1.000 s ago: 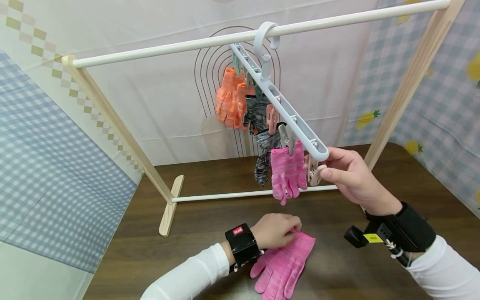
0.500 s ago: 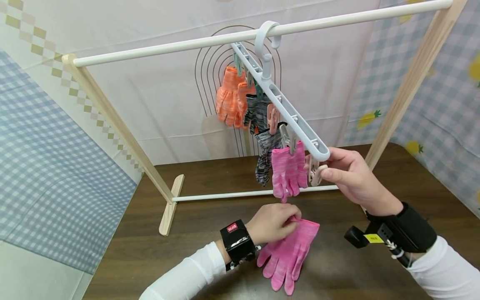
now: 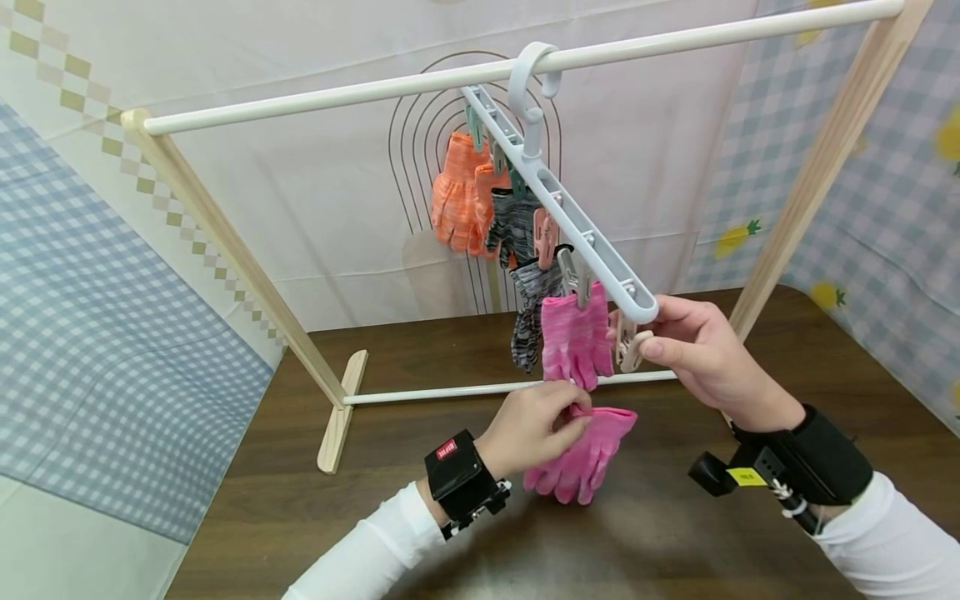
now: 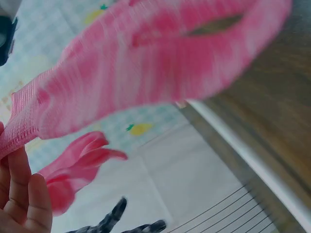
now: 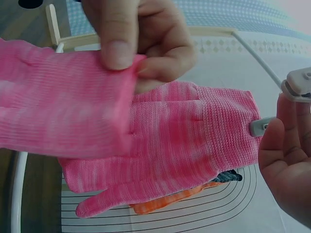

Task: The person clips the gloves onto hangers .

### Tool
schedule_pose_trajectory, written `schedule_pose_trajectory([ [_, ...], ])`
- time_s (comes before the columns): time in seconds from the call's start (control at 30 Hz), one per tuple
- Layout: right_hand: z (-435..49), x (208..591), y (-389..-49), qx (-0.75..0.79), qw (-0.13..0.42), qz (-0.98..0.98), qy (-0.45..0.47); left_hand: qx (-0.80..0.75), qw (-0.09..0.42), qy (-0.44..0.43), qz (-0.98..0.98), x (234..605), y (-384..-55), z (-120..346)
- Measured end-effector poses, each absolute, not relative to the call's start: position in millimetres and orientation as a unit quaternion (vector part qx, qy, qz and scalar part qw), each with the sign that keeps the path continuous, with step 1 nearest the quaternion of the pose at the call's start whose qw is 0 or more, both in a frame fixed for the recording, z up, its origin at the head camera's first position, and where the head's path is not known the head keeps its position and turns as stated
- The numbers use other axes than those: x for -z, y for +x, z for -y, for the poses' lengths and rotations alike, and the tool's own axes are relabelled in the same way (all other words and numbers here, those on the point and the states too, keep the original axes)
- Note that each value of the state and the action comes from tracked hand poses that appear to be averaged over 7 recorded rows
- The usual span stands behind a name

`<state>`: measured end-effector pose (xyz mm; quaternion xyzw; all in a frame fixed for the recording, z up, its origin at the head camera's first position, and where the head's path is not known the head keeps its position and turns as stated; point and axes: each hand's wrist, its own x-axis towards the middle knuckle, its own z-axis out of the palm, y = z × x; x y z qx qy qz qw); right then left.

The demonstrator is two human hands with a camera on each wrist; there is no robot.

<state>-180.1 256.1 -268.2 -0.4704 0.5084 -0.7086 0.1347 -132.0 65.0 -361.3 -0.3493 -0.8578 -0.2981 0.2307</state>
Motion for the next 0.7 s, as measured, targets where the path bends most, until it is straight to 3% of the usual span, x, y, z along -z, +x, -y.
schedule_pose_trajectory([
  [0.7,-255,270,-179,0.706,0.126,-0.519,-0.466,0.337,0.306,-0.360,0.815,335,-131,-61],
])
